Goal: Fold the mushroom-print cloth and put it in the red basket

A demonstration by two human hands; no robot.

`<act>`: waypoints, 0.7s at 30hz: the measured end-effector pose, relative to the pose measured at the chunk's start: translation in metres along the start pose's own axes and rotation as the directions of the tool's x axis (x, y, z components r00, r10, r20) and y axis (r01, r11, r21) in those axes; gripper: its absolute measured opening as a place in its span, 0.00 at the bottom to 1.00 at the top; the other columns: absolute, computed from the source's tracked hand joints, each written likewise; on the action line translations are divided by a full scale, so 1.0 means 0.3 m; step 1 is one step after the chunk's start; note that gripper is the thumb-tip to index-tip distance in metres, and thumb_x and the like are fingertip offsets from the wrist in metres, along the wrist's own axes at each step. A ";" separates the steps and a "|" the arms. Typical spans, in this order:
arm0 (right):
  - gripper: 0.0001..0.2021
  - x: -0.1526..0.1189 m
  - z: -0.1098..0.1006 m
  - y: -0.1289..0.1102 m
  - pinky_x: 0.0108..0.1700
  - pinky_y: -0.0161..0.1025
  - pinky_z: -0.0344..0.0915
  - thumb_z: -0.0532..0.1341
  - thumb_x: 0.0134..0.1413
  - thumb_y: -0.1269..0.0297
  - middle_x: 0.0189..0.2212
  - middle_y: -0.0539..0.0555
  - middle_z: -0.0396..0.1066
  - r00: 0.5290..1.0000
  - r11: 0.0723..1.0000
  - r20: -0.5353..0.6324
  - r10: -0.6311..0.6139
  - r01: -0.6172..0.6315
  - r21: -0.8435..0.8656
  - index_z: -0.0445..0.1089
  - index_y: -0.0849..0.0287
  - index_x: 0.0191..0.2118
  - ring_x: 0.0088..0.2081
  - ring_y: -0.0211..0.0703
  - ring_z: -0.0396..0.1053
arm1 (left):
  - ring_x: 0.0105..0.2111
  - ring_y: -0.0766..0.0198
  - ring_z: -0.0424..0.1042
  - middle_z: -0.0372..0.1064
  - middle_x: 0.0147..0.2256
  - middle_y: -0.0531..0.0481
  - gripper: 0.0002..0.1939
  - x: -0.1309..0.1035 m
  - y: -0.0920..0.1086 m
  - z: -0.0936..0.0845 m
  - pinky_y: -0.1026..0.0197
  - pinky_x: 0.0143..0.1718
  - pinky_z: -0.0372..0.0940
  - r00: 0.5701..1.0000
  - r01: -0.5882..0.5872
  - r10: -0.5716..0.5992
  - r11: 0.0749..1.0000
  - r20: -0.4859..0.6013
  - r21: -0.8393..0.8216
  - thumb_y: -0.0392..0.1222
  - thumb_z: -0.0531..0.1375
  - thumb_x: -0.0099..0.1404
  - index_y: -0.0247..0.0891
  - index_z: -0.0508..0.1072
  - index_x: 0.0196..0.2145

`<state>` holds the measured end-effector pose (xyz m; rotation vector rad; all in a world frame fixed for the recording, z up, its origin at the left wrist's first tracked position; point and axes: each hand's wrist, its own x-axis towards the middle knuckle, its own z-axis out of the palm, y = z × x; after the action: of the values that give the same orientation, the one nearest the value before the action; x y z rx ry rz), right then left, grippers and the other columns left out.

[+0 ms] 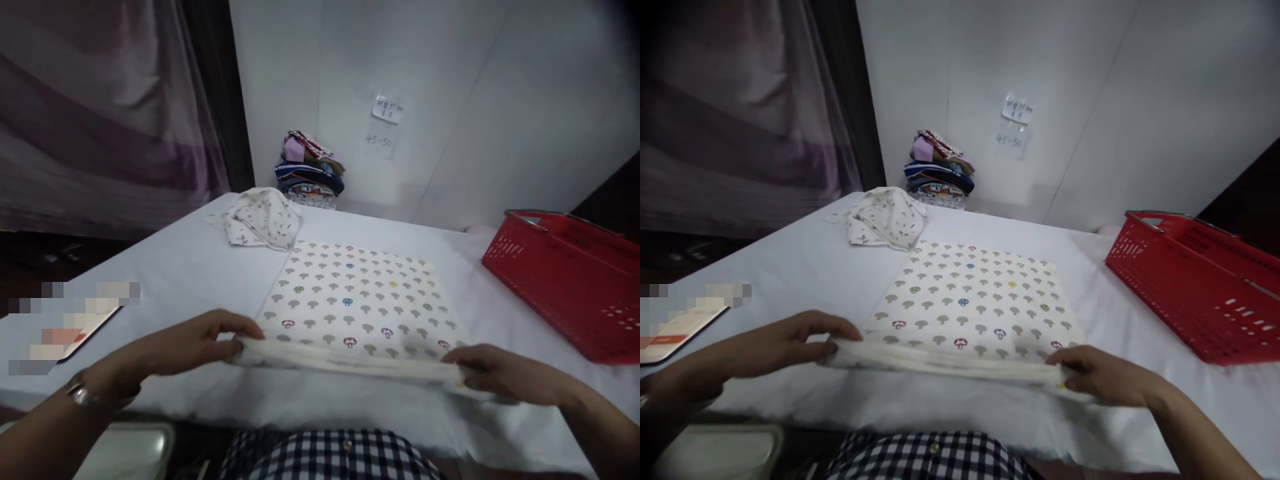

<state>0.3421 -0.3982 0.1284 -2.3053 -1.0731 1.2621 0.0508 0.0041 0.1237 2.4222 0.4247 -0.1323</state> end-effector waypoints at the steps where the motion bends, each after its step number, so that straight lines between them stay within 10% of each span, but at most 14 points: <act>1: 0.19 0.014 -0.045 0.002 0.33 0.31 0.61 0.58 0.49 0.58 0.32 0.51 0.69 1.000 1.000 -0.022 -0.017 0.017 -0.002 0.69 0.54 0.48 0.31 0.39 0.65 | 0.34 0.60 0.72 0.73 0.38 0.52 0.17 0.049 0.006 -0.023 0.64 0.33 0.67 0.999 -0.021 0.024 0.995 0.030 -0.095 0.48 0.56 0.54 0.46 0.76 0.40; 10: 0.24 0.357 -0.441 0.025 0.42 0.36 0.63 0.61 0.43 0.56 0.41 0.56 0.71 0.972 0.992 -0.226 -0.061 0.033 -0.122 0.69 0.60 0.48 0.41 0.47 0.67 | 0.30 0.64 0.68 0.71 0.32 0.51 0.23 0.598 -0.010 -0.080 0.65 0.30 0.64 0.972 0.018 -0.131 0.869 -0.195 -0.495 0.47 0.56 0.51 0.37 0.71 0.45; 16: 0.18 0.625 -0.464 0.074 0.47 0.41 0.63 0.59 0.45 0.62 0.45 0.57 0.71 0.934 0.955 -0.352 -0.060 -0.049 -0.294 0.72 0.58 0.44 0.43 0.50 0.68 | 0.33 0.61 0.68 0.70 0.34 0.48 0.19 0.812 -0.064 0.003 0.63 0.30 0.64 0.908 0.175 -0.260 0.948 -0.329 -0.267 0.39 0.52 0.52 0.37 0.73 0.41; 21: 0.17 0.670 -0.455 0.126 0.48 0.40 0.62 0.56 0.50 0.58 0.46 0.58 0.70 0.909 0.945 -0.399 -0.121 -0.018 -0.327 0.71 0.58 0.44 0.44 0.50 0.68 | 0.30 0.60 0.67 0.69 0.31 0.49 0.19 0.850 -0.090 0.006 0.61 0.31 0.64 0.880 0.195 -0.263 0.959 -0.395 -0.204 0.39 0.49 0.57 0.38 0.69 0.45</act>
<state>0.5389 -0.2647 0.0652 -2.5976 -1.2421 0.5542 0.2819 0.0909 0.0545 2.2261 0.8854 0.3181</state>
